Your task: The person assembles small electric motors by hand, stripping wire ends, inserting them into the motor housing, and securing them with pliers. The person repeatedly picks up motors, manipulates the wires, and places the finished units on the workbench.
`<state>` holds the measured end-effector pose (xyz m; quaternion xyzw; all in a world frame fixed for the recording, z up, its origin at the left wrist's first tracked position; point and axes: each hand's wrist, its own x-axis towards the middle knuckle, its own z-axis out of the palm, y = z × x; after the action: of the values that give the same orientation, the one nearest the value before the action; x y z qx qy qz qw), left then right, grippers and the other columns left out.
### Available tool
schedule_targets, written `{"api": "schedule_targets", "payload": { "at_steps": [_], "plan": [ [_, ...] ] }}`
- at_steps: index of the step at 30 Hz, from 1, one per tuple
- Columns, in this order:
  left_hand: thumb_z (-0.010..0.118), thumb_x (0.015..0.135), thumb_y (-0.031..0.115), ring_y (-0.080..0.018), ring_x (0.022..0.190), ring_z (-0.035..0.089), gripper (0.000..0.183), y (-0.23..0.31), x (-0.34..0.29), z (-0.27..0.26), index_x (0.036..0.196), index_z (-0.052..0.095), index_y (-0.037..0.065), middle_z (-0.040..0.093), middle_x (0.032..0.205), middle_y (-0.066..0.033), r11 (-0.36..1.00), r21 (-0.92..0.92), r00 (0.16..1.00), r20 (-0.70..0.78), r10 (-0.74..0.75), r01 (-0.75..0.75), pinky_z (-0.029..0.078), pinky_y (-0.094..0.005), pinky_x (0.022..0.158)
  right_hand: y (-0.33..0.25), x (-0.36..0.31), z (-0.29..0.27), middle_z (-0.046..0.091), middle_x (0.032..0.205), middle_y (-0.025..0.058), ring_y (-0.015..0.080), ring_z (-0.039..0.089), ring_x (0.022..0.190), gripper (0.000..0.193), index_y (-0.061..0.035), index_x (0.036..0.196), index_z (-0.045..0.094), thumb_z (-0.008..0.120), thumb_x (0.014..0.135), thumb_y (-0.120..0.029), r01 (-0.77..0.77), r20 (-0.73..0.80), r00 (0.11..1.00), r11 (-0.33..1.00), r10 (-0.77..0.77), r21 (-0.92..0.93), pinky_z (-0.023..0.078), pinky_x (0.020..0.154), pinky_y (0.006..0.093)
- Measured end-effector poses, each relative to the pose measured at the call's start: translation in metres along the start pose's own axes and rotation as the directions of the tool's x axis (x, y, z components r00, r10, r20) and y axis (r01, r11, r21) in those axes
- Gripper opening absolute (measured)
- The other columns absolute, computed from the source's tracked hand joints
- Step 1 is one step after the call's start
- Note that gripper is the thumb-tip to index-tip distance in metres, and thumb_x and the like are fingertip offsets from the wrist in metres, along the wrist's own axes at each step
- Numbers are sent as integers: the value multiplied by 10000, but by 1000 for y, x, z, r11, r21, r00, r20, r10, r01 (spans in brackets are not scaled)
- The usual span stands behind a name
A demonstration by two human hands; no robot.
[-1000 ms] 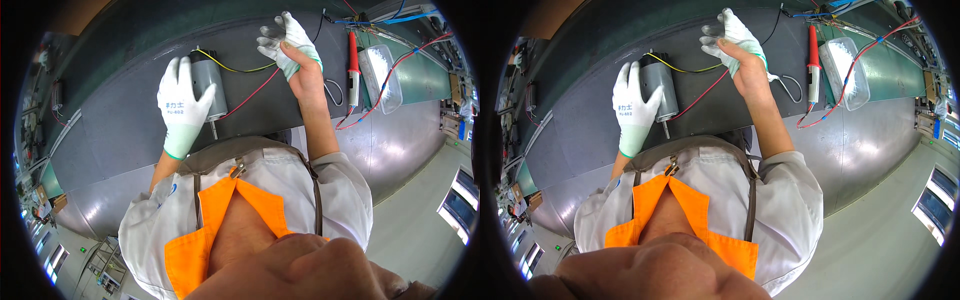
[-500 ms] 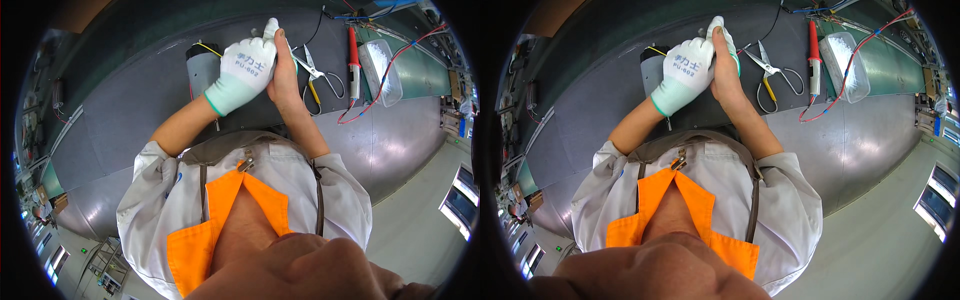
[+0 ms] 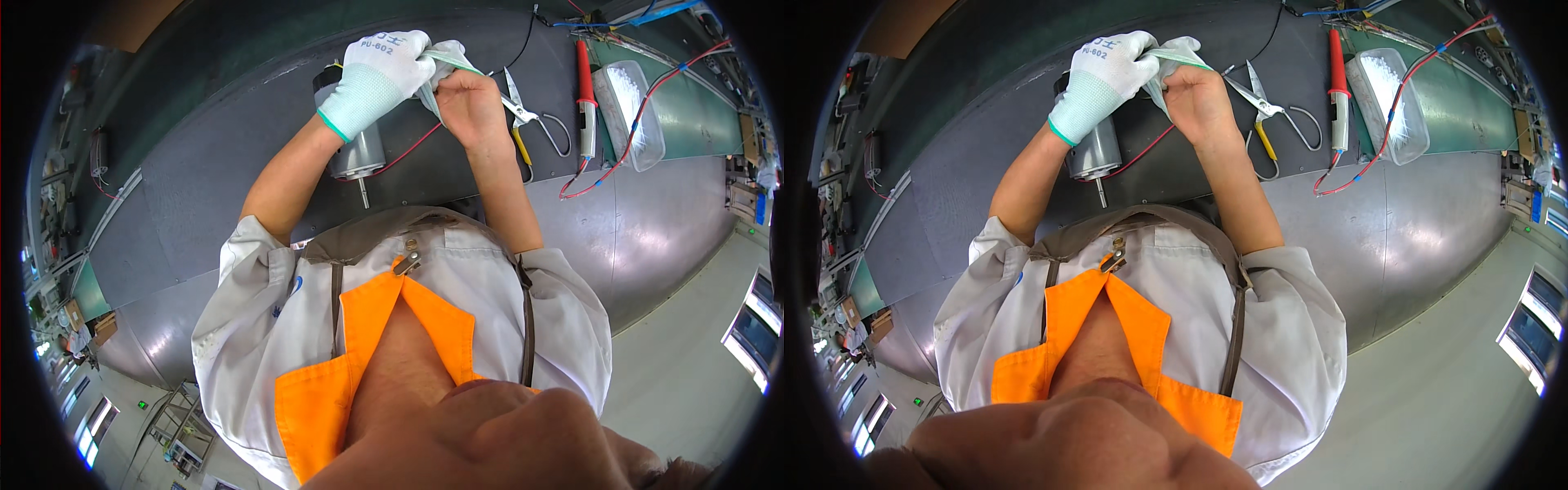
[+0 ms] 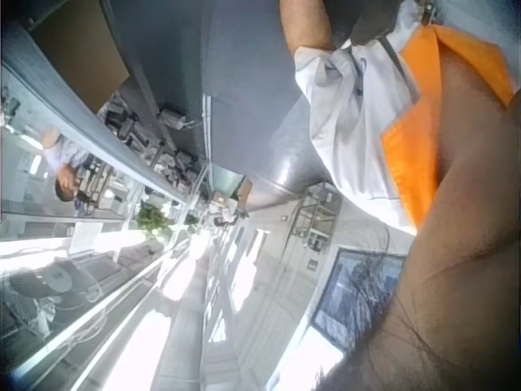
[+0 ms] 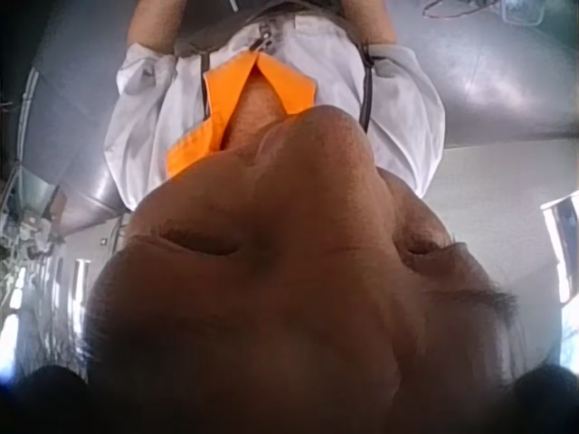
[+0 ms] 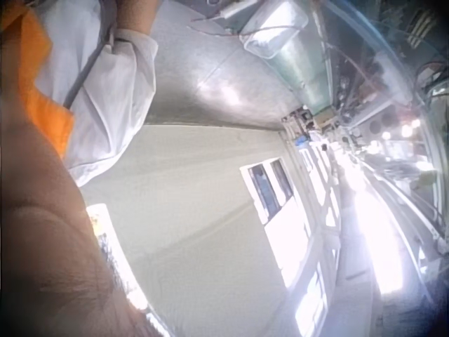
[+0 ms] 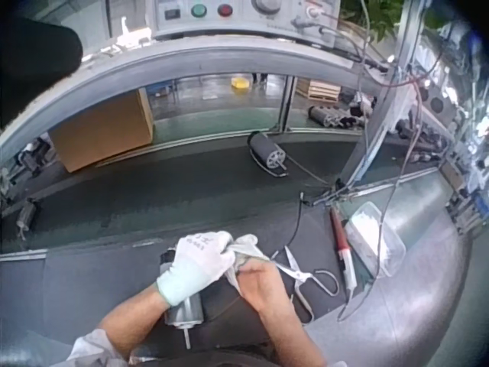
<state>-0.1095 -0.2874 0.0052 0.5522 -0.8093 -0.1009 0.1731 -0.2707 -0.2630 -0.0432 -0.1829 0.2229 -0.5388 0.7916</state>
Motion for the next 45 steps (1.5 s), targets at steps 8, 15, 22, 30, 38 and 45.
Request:
{"api": "schedule_targets", "payload": {
  "at_steps": [8, 15, 22, 30, 38, 45],
  "plan": [
    [591, 923, 250, -323, 760, 700, 167, 16, -18, -8, 971, 683, 118, 700, 831, -120, 985, 133, 979, -157, 133, -112, 551, -428, 645, 9, 9, 3, 642, 1217, 92, 227, 607, 1174, 211, -23, 1222, 606, 539, 1039, -106, 95, -147, 984, 993, -105, -70, 475, 1042, 378],
    [636, 889, 226, -246, 609, 692, 125, 43, -31, -10, 827, 616, 121, 659, 698, -68, 923, 309, 957, -107, 271, -227, 549, -399, 552, 13, 21, -11, 653, 1031, 71, 215, 671, 984, 347, -45, 1181, 580, 573, 1072, -374, 137, -203, 964, 975, -172, -176, 561, 891, 371],
    [657, 833, 208, -216, 622, 677, 115, 64, -44, 0, 881, 615, 113, 635, 725, -46, 910, 274, 936, -74, 343, -312, 531, -372, 540, -5, 29, 17, 647, 1031, 182, 329, 692, 947, 569, -14, 1204, 485, 610, 1007, -533, -97, -439, 897, 991, 49, -88, 611, 831, 468],
    [647, 822, 208, -202, 723, 668, 152, 59, -33, 2, 935, 611, 113, 632, 823, -43, 903, 288, 884, -253, 392, -318, 523, -370, 608, 3, 19, 12, 648, 1031, 166, 340, 682, 940, 531, -55, 1191, 512, 608, 1006, -543, 34, -245, 969, 999, -33, 2, 588, 850, 497],
    [626, 828, 227, -188, 692, 618, 188, 66, -41, 3, 993, 633, 138, 564, 767, -11, 829, 329, 812, -231, 536, -453, 473, -359, 576, 9, 17, 4, 630, 1029, 121, 275, 673, 909, 428, -54, 1190, 562, 624, 1032, -447, 157, -300, 934, 976, -196, -148, 581, 800, 439],
    [621, 826, 187, -287, 855, 714, 194, 28, 19, -1, 989, 719, 146, 714, 880, -83, 967, 193, 958, -201, 204, -166, 554, -423, 709, 20, 12, -20, 681, 1129, 199, 349, 649, 1088, 293, 17, 1179, 646, 479, 1054, -189, 237, 40, 913, 449, -407, -862, 495, 936, 414]
  ]
}}
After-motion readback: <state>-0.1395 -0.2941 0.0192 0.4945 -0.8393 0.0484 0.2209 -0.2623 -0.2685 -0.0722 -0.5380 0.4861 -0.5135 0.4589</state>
